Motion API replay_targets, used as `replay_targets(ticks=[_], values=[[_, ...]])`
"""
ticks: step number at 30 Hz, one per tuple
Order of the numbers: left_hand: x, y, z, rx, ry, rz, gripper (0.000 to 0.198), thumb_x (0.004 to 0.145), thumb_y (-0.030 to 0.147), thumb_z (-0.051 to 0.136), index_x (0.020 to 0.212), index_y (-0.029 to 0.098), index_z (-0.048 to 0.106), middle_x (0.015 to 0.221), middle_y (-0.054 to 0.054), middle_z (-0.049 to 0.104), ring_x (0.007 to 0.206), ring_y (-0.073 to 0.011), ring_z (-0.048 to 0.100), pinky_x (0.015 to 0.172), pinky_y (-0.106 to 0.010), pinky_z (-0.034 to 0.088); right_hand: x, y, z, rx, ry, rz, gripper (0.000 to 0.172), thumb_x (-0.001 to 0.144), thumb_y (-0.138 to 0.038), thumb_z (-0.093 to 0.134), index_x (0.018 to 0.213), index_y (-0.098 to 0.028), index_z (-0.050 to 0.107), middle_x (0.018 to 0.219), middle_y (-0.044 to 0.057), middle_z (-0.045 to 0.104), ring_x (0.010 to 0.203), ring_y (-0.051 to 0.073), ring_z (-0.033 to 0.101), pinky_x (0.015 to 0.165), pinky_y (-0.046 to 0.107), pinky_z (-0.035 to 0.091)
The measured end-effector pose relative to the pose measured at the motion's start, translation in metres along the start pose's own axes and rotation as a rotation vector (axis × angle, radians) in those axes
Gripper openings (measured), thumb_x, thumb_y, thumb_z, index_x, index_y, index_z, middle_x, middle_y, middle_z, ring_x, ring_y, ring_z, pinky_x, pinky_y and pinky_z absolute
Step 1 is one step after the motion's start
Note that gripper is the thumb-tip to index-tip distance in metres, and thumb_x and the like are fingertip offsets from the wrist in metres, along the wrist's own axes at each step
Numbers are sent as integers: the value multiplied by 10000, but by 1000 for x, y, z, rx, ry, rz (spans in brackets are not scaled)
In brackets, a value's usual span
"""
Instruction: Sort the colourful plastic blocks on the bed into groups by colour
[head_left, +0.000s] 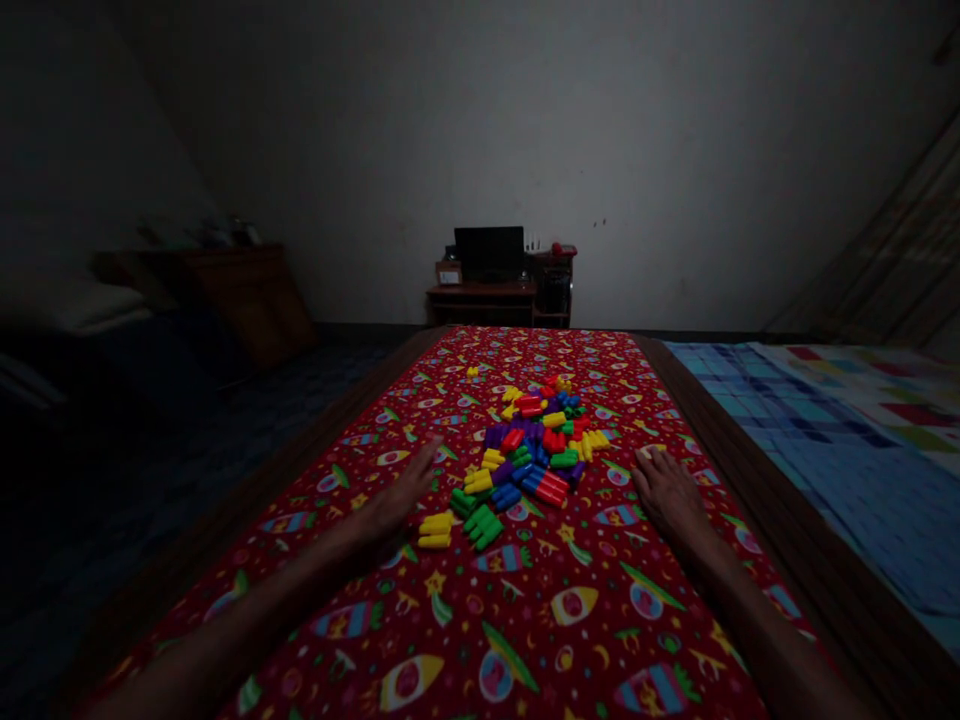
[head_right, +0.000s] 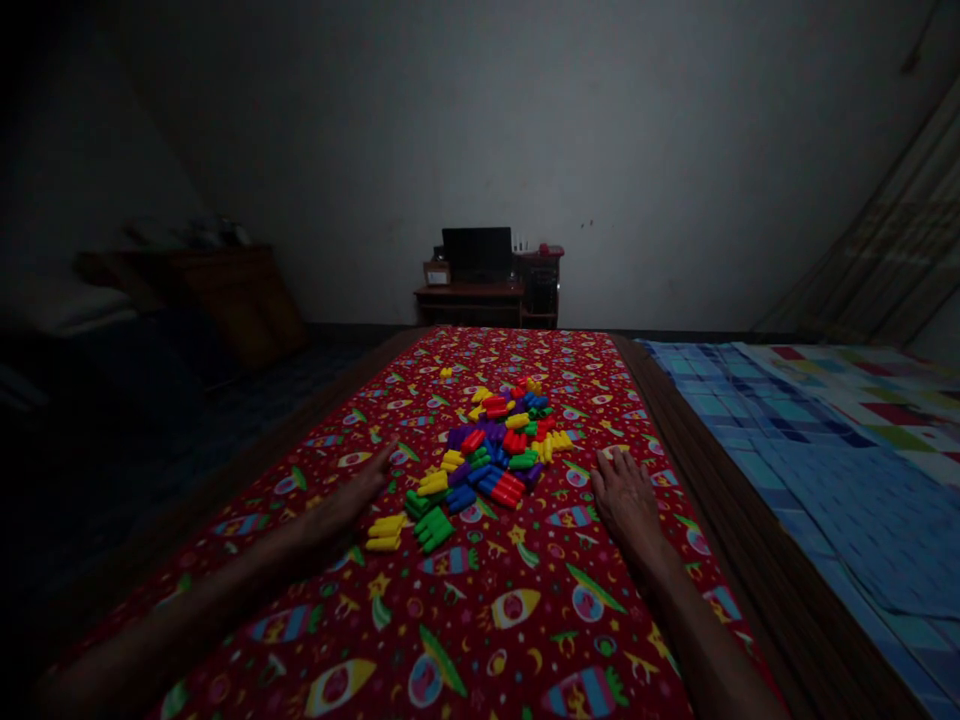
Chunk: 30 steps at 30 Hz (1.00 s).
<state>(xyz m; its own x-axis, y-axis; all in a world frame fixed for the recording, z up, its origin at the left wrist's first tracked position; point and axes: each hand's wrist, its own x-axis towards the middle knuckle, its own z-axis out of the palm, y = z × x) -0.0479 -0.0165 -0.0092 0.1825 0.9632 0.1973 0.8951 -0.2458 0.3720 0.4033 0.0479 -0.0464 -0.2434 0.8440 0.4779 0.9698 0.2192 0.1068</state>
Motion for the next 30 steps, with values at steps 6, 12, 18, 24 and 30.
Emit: replay_targets(ticks=[6, 12, 18, 24, 30], values=[[-17, 63, 33, 36, -55, 290, 992, 737, 693, 584, 1517, 312, 103, 1599, -136, 51, 1448, -384, 74, 1108, -591, 233, 0, -3, 0, 41, 5, 19, 432, 958, -289, 320, 1274, -118, 560, 1321, 187, 553, 1238, 314, 474, 997, 496, 385], [77, 95, 56, 5, 1, 280, 1011, 672, 696, 652, 1498, 315, 211, 1594, -154, 73, 1432, -443, 27, 1074, -700, 90, 0, -1, 0, 64, 8, -5, 424, 957, -284, 316, 1258, -124, 569, 1315, 184, 557, 1255, 303, 460, 999, 490, 389], [150, 57, 34, -194, 140, 300, 895, 788, 763, 406, 1484, 212, 285, 1554, -131, 262, 1434, -321, 182, 1158, -486, 181, -4, 1, 11, 45, 33, -10, 431, 957, -264, 290, 1251, -134, 577, 1339, 178, 542, 1276, 305, 449, 1006, 498, 389], [223, -15, 14, -132, 197, -99, 550, 963, 450, 219, 1401, 184, 417, 1494, -121, 391, 1435, -264, 208, 1168, -499, 101, -6, 1, 17, 61, 80, 12, 437, 955, -306, 287, 1239, -152, 581, 1333, 171, 547, 1273, 303, 461, 1014, 500, 401], [293, -6, 40, -239, 52, -33, 527, 936, 428, 271, 1354, 192, 490, 1418, -111, 500, 1377, -244, 355, 1146, -444, 210, -8, 0, 14, 59, 77, 15, 444, 960, -342, 288, 1254, -169, 572, 1341, 155, 547, 1282, 295, 463, 1023, 484, 408]])
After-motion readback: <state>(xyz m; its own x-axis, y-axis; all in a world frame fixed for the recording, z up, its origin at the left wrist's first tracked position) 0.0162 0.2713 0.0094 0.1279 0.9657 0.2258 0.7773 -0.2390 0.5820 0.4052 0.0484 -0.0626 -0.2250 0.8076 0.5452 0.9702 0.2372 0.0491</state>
